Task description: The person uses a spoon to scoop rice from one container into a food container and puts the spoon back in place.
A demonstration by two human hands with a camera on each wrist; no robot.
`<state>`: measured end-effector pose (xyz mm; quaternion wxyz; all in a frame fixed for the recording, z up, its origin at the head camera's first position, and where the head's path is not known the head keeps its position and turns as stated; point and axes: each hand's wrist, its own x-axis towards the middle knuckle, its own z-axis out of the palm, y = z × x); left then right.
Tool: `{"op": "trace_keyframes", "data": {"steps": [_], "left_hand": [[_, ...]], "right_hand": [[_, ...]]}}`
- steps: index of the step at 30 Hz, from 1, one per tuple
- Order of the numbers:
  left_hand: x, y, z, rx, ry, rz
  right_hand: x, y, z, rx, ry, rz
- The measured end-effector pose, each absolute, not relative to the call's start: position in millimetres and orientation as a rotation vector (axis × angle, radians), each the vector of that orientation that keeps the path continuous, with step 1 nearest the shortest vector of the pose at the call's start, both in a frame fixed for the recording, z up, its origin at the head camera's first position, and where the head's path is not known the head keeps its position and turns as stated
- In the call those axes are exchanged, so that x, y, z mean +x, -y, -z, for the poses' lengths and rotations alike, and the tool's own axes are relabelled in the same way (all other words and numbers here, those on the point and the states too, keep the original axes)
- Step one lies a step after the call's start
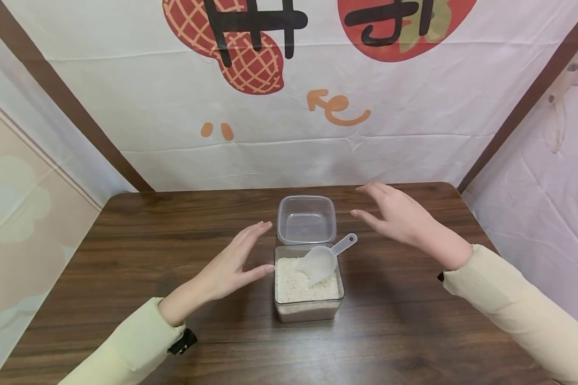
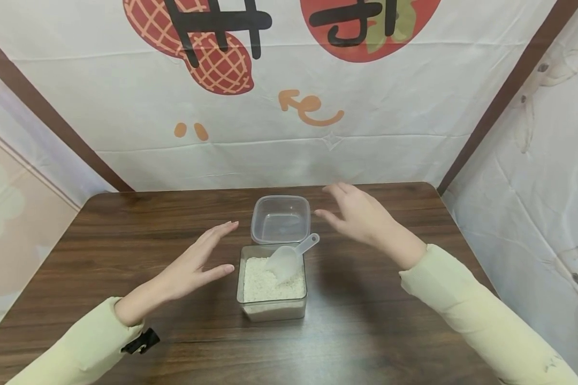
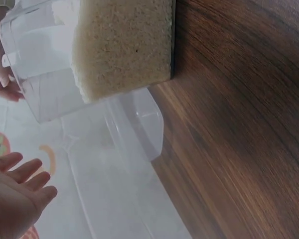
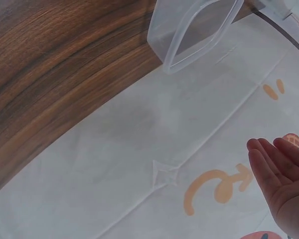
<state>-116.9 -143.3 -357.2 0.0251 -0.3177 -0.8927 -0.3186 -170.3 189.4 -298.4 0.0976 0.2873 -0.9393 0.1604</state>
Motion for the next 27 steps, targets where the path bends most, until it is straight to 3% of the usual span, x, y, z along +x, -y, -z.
{"op": "trace_keyframes", "data": {"steps": [27], "left_hand": [[-91, 118, 360, -0.927, 2.723, 0.794]], "right_hand": [[-146, -172, 287, 1.019, 2.675, -0.441]]}}
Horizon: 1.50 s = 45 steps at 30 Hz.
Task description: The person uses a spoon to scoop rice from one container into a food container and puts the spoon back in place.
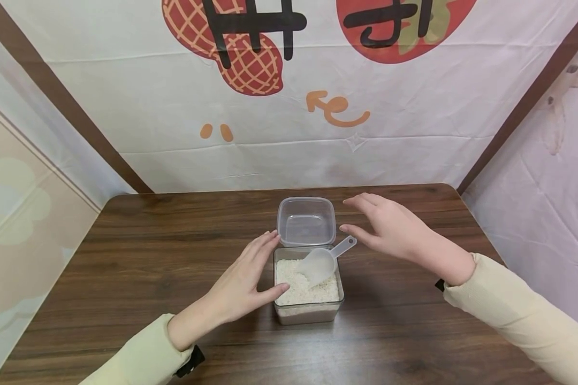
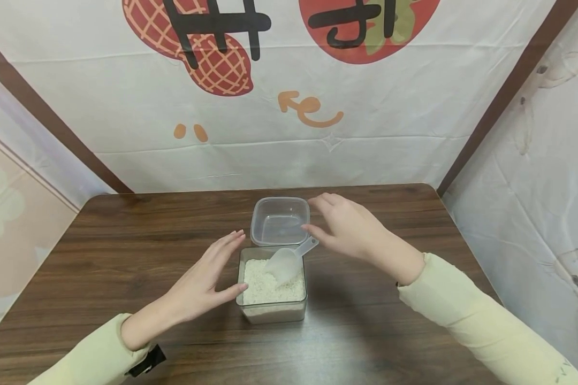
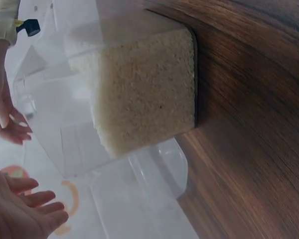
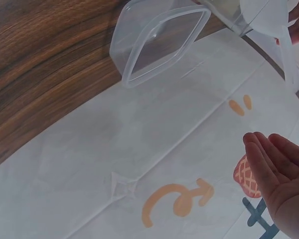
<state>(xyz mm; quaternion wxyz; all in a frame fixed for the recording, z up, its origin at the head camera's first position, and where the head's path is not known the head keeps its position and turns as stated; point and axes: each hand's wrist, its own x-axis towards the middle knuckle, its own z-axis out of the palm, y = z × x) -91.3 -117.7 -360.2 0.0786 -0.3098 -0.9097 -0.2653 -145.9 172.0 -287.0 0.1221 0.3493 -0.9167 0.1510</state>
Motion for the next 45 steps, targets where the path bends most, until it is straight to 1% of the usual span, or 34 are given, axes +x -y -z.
{"op": "trace_keyframes", "data": {"steps": [15, 33, 45], "left_hand": [[-84, 104, 372, -0.916, 2.731, 0.675], [-82, 94, 389, -0.894, 2.687, 0.688], [-81, 93, 395, -0.865, 2.701, 0.721]], "right_hand": [[-141, -160, 293, 1.143, 2.59, -0.45], [-140, -154, 305, 1.222, 2.637, -0.428], [-143, -144, 304, 1.252, 2.773, -0.46]]}}
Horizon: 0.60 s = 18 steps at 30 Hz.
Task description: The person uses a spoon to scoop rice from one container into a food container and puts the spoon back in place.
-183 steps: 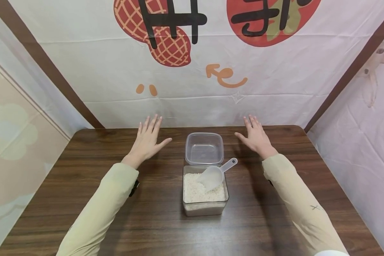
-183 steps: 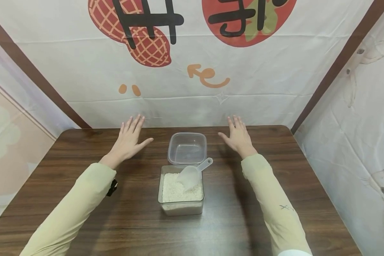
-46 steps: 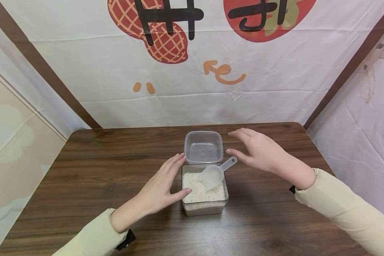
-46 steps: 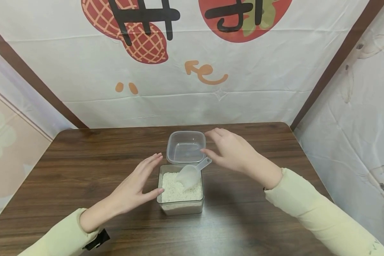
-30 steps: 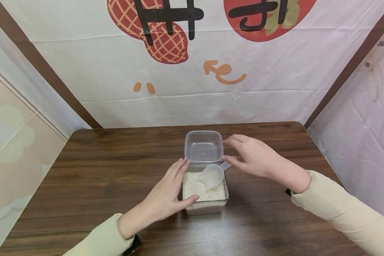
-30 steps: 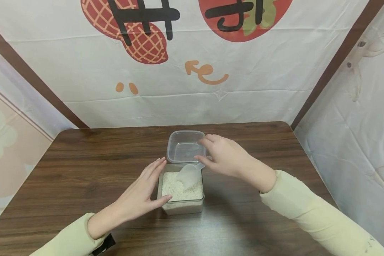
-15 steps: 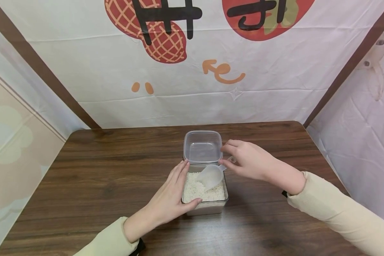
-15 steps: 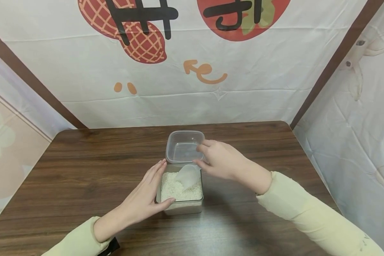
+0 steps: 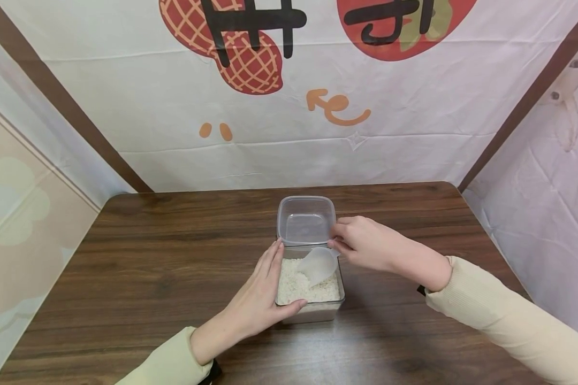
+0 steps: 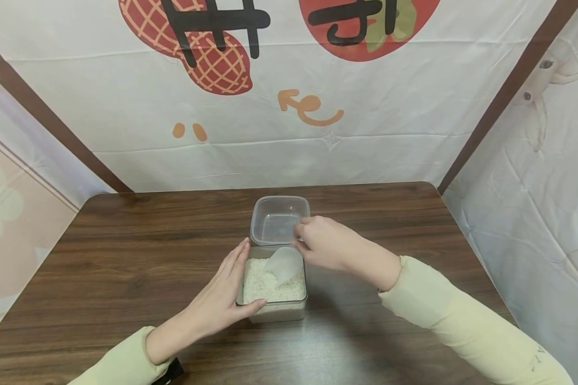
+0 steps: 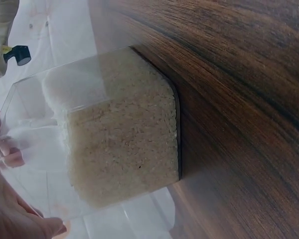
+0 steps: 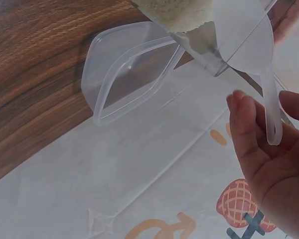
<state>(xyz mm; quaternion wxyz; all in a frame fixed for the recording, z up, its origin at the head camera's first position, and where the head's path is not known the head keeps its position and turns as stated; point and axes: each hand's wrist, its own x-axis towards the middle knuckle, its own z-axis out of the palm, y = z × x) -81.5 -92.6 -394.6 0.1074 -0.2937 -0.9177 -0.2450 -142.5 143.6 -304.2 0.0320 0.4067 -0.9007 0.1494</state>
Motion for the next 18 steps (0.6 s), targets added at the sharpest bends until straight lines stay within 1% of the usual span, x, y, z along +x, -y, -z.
{"op": "trace_keyframes", "data": {"steps": [10, 18], "left_hand": [[-81.5, 91.7, 396.6, -0.876, 2.677, 0.697], [-81.2, 91.3, 397.9, -0.869, 2.687, 0.694]], "right_hand": [[-143.0, -140.3, 303.2, 1.31, 2.871, -0.471], [-141.7, -134.8, 296.7, 1.301, 3.026, -0.467]]}}
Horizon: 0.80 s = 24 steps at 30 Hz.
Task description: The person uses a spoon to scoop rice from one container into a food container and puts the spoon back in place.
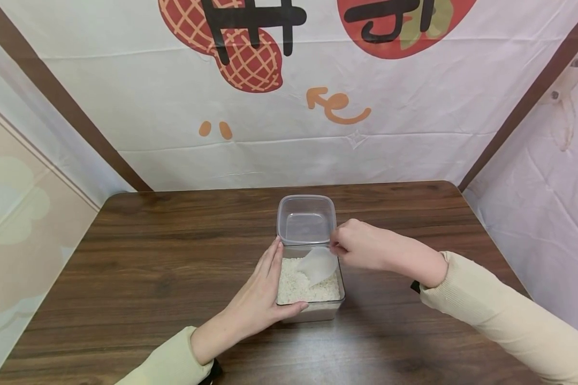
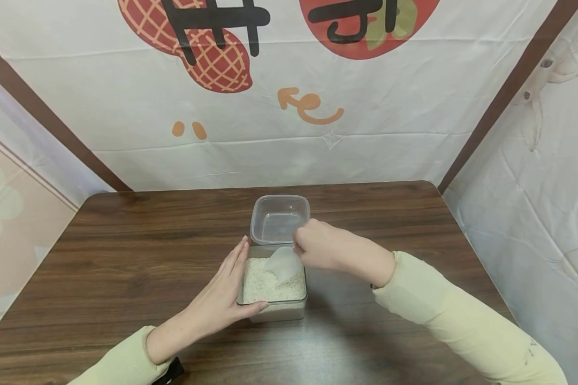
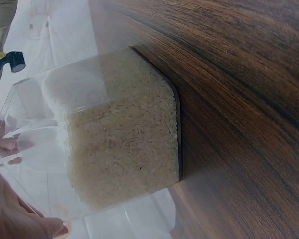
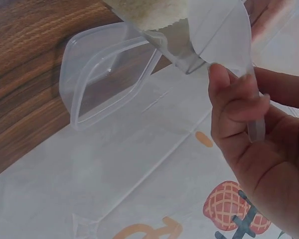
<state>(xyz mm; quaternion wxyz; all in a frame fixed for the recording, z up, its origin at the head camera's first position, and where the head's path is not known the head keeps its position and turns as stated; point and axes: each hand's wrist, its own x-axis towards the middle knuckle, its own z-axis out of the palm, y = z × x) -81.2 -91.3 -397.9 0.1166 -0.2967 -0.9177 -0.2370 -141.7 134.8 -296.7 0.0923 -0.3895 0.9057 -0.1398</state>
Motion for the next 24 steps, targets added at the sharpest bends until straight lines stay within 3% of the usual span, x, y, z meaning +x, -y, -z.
{"op": "trace_keyframes", "data": {"steps": [11, 24], "left_hand": [[-81, 91, 398, -0.86, 2.69, 0.708], [-81, 91, 397, -0.867, 2.683, 0.696]], "right_hand": [[-138, -127, 287, -1.047, -2.64, 0.298], [-138, -127, 266, -1.101, -2.701, 0.184]]}}
